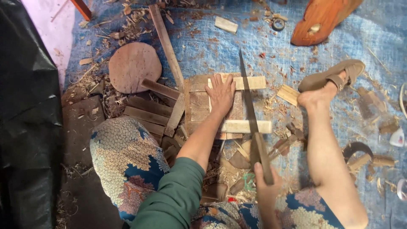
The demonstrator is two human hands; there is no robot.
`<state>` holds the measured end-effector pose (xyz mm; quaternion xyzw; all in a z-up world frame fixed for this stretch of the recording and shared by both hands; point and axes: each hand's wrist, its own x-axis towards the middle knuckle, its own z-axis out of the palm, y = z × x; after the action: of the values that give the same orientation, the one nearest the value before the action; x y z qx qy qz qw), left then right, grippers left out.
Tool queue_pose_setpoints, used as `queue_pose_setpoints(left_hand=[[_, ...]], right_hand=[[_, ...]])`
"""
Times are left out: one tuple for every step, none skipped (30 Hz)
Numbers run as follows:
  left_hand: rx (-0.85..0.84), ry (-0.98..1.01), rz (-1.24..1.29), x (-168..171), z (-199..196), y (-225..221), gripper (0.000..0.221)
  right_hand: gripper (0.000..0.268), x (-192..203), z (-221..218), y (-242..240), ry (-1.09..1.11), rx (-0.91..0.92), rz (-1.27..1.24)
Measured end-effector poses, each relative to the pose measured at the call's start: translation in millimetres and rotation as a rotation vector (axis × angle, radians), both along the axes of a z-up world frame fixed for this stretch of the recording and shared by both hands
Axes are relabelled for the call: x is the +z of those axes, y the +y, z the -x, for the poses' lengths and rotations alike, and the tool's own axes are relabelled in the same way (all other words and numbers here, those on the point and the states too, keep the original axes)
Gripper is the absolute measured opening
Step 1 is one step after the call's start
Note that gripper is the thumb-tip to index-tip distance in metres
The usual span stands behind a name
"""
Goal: A person sitting on the floor uses a hand saw to cut through a piece of wood held in a wooden jig.
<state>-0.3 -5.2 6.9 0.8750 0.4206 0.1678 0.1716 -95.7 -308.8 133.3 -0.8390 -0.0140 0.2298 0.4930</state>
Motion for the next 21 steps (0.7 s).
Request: queue_pose_setpoints(left_hand=[[0.010,-0.002,-0.008,-0.8,-0.6,1.8,0.024],[0.012,-0.004,-0.033,-1.7,-1.2,3.7,0.023],[0.009,-0.002,-0.047,-4.3,-0.2,-0.8,0.022],[0.014,0.001,-0.045,-2.9,0.4,1.0,0.022],[0.007,-0.017,-0.037,-1.9,-0.1,0.7,0.022],[0.000,-0.034,-0.029,-1.1,-0.5,0.1,0.023],[0.003,-0.029,-0.022,-2.8,-1.0,-1.6,0.023],[0.010,-0.020,-0.042,-4.2,-0.7,-3.0,0.022],[0.018,-0.012,-0.073,-4.3,-0.6,2.9,0.022],[0.022,-0.008,-0.076,-6.1,4.1,1.6,0.022],[-0.004,0.003,-0.014,-6.9,2.8,2.8,0.024],[-0.030,0.013,0.048,-8.5,1.3,3.7,0.025],[-0.029,0.017,0.061,-7.8,0.1,4.2,0.025],[-0.040,0.015,0.085,-7.8,-1.0,4.8,0.026],[-0.052,0.015,0.106,-7.4,-0.6,8.0,0.028],[-0.053,0.020,0.116,-11.2,4.3,3.2,0.028],[-0.065,0.079,0.035,-12.4,3.5,3.7,0.024],[-0.076,0.138,-0.046,-12.8,2.8,3.7,0.022],[-0.082,0.142,-0.047,-16.3,5.1,0.2,0.022],[-0.087,0.137,-0.022,-19.1,7.5,-2.2,0.022],[-0.075,0.113,-0.008,-18.2,-1.0,6.4,0.023]], right_hand=[[0.038,-0.2,2.6,5.0,-0.002,0.010,-0.008],[0.025,-0.6,5.2,9.9,-0.138,0.061,-0.071],[0.017,1.0,10.2,10.1,-0.268,0.107,-0.125],[0.017,1.8,5.3,11.6,-0.265,0.113,-0.124],[0.023,2.6,2.2,12.1,-0.206,0.110,-0.096],[0.030,3.2,-0.8,12.4,-0.147,0.107,-0.068],[0.030,24.8,1.9,16.5,-0.142,0.110,-0.061],[0.027,46.8,5.0,21.3,-0.131,0.118,-0.012],[0.025,67.3,7.6,31.4,-0.121,0.128,0.028],[0.025,61.8,17.5,22.3,-0.118,0.132,0.025],[0.023,55.0,22.8,14.7,-0.134,0.109,0.077],[0.021,47.3,27.8,6.8,-0.150,0.085,0.128],[0.021,45.9,23.0,9.1,-0.146,0.087,0.141],[0.019,43.8,18.3,11.3,-0.148,0.094,0.061],[0.018,41.3,15.4,15.7,-0.148,0.098,-0.022],[0.018,36.6,3.7,32.1,-0.142,0.098,-0.012],[0.024,29.6,-12.0,51.5,-0.280,0.134,-0.083],[0.035,23.8,-27.7,70.3,-0.418,0.171,-0.153],[0.035,19.1,-27.8,78.9,-0.415,0.164,-0.154],[0.034,15.0,-27.9,88.6,-0.254,0.063,-0.109],[0.037,11.3,-39.4,106.6,-0.111,-0.022,-0.077]])
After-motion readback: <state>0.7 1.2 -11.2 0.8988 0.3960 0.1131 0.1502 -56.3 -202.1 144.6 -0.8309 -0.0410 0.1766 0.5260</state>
